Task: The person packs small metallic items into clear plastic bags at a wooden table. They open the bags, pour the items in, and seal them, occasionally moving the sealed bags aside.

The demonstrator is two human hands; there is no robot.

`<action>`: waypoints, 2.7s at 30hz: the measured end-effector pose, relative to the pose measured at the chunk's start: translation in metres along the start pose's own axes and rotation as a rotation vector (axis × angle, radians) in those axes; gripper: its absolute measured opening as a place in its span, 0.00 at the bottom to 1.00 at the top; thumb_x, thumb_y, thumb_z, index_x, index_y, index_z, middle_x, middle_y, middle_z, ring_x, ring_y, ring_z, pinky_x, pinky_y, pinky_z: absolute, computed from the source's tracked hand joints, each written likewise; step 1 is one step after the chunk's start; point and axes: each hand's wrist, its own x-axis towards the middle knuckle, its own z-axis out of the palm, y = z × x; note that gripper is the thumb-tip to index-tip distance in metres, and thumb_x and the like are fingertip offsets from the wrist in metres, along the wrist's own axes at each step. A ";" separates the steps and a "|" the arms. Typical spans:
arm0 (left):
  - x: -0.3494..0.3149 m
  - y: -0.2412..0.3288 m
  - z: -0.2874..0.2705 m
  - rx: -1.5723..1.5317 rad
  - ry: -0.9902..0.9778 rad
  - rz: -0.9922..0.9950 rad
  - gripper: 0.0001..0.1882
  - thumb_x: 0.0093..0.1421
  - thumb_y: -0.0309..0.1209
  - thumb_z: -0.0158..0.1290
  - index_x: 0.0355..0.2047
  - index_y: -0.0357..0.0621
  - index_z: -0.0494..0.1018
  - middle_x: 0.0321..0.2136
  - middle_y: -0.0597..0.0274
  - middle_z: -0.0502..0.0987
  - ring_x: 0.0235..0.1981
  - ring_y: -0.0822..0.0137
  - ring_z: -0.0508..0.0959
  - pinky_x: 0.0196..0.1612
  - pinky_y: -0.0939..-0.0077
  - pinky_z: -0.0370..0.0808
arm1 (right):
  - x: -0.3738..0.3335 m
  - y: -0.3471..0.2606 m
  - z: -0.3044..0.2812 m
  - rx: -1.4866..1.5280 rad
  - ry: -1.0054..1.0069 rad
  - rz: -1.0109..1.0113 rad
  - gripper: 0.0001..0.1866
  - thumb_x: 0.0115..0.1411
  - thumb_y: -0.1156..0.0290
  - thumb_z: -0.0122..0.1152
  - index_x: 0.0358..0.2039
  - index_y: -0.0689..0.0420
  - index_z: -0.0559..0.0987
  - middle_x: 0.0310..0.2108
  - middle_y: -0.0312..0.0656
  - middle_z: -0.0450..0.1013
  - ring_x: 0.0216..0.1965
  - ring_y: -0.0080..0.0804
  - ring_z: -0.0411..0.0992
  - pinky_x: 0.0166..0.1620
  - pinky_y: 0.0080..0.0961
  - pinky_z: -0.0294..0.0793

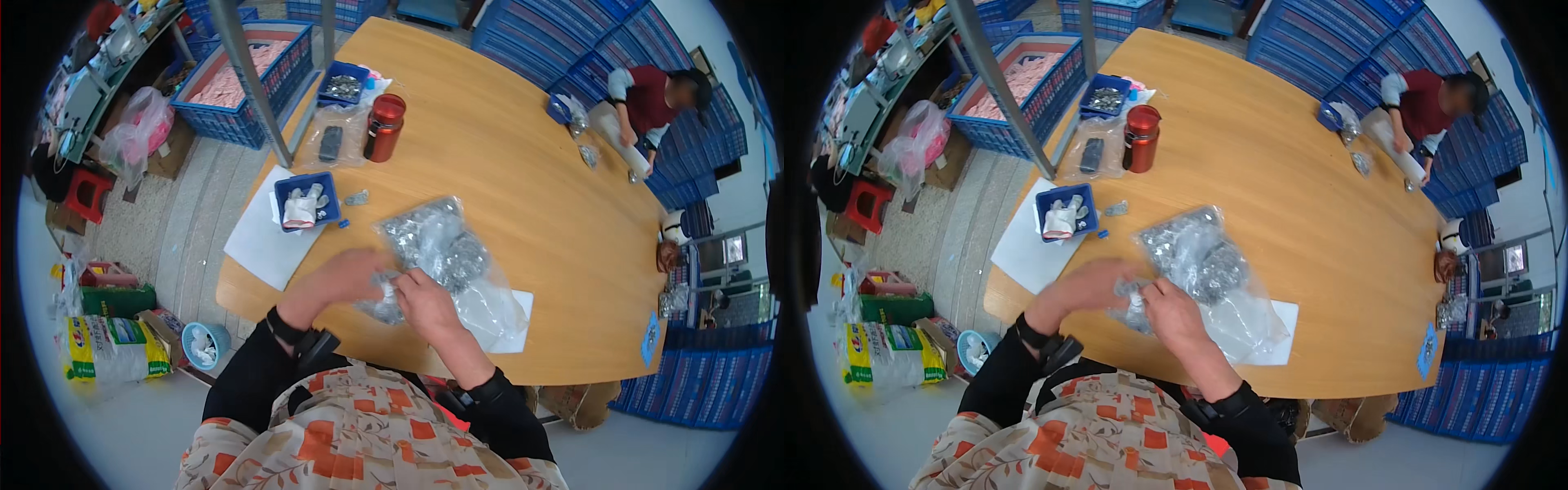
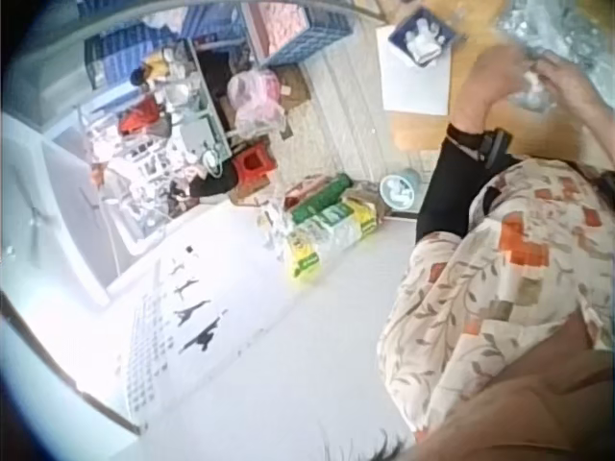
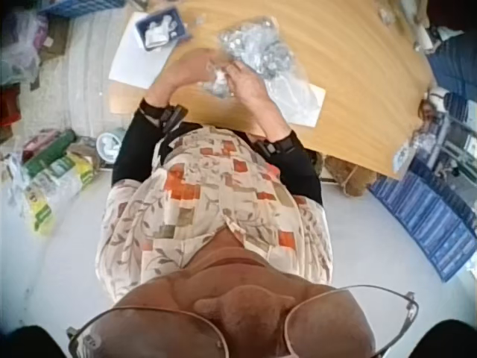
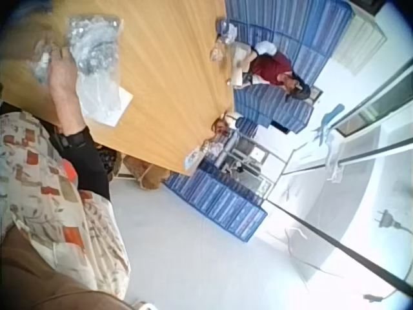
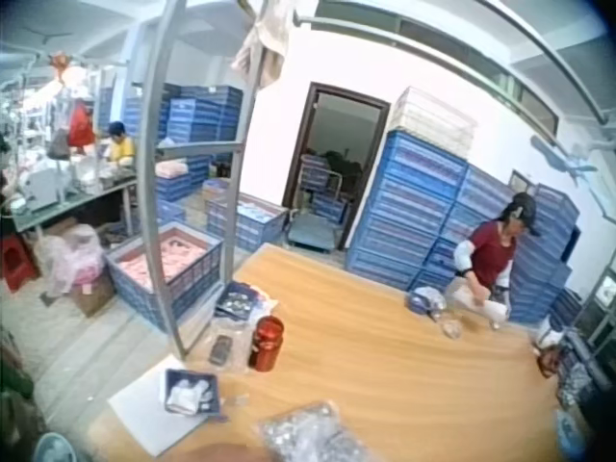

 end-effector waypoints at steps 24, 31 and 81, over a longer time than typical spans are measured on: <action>0.183 -0.196 -0.135 0.262 0.700 -0.190 0.31 0.58 0.27 0.50 0.64 0.45 0.62 0.53 0.40 0.74 0.55 0.46 0.74 0.55 0.58 0.72 | 0.007 -0.009 -0.003 0.010 -0.305 0.052 0.09 0.59 0.69 0.50 0.39 0.57 0.67 0.34 0.50 0.75 0.35 0.53 0.77 0.37 0.48 0.75; 0.186 -0.150 -0.118 0.175 0.528 -0.316 0.32 0.59 0.28 0.45 0.67 0.48 0.59 0.49 0.35 0.75 0.50 0.38 0.75 0.52 0.51 0.72 | -0.006 0.003 0.013 0.005 -0.218 0.065 0.10 0.56 0.73 0.52 0.39 0.61 0.71 0.34 0.53 0.76 0.33 0.53 0.77 0.36 0.48 0.76; 0.163 0.011 0.052 0.349 -0.313 0.039 0.43 0.62 0.67 0.37 0.70 0.57 0.53 0.72 0.51 0.43 0.72 0.43 0.43 0.68 0.36 0.45 | -0.010 0.007 0.030 -0.019 -0.282 0.055 0.12 0.63 0.67 0.50 0.42 0.61 0.73 0.33 0.53 0.77 0.34 0.54 0.77 0.38 0.47 0.77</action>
